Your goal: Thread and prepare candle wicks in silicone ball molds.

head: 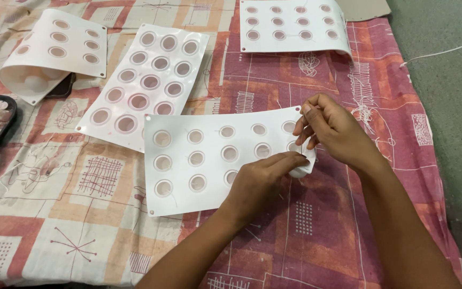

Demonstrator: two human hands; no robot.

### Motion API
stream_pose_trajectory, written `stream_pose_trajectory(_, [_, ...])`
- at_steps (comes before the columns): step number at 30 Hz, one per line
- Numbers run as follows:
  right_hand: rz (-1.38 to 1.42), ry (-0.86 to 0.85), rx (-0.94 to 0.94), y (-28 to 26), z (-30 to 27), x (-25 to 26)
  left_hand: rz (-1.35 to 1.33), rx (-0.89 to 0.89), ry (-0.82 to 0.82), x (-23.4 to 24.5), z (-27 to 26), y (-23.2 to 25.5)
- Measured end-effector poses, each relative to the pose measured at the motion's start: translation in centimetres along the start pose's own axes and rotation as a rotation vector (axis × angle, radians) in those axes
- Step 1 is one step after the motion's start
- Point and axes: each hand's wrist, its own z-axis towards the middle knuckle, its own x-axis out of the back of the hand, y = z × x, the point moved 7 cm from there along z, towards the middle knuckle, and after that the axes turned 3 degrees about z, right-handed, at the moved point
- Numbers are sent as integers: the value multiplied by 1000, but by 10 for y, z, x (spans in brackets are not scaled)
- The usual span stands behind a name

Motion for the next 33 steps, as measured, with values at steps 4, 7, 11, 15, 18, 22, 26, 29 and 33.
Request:
stream_pose_trajectory(4, [36, 31, -3, 7, 1, -3, 18, 18, -10, 1, 0, 1])
stream_pose_trajectory(7, [73, 53, -7, 12, 3, -2, -24, 13, 13, -1, 0, -3])
stream_pose_trajectory(11, [131, 100, 31, 22, 7, 1, -103, 36, -20, -5, 0, -5])
stream_pose_trajectory(15, [112, 151, 66, 18, 5, -1, -63, 40, -48, -4, 2, 0])
stream_pose_trajectory(18, [148, 181, 80, 16, 3, -1, -66, 41, -54, -2, 0, 0])
stream_pose_trajectory(22, [148, 187, 80, 18, 1, 2, -85, 46, -53, -7, 0, -3])
stream_pose_trajectory(26, [182, 175, 59, 25, -1, 6, -119, 93, -63, -9, 2, -7])
stream_pose_trajectory(29, [243, 176, 11, 31, -5, 10, -116, 102, -88, -11, 1, -8])
stream_pose_trajectory(33, [259, 160, -21, 32, -21, 12, -7, 3, -131, -19, -3, -7])
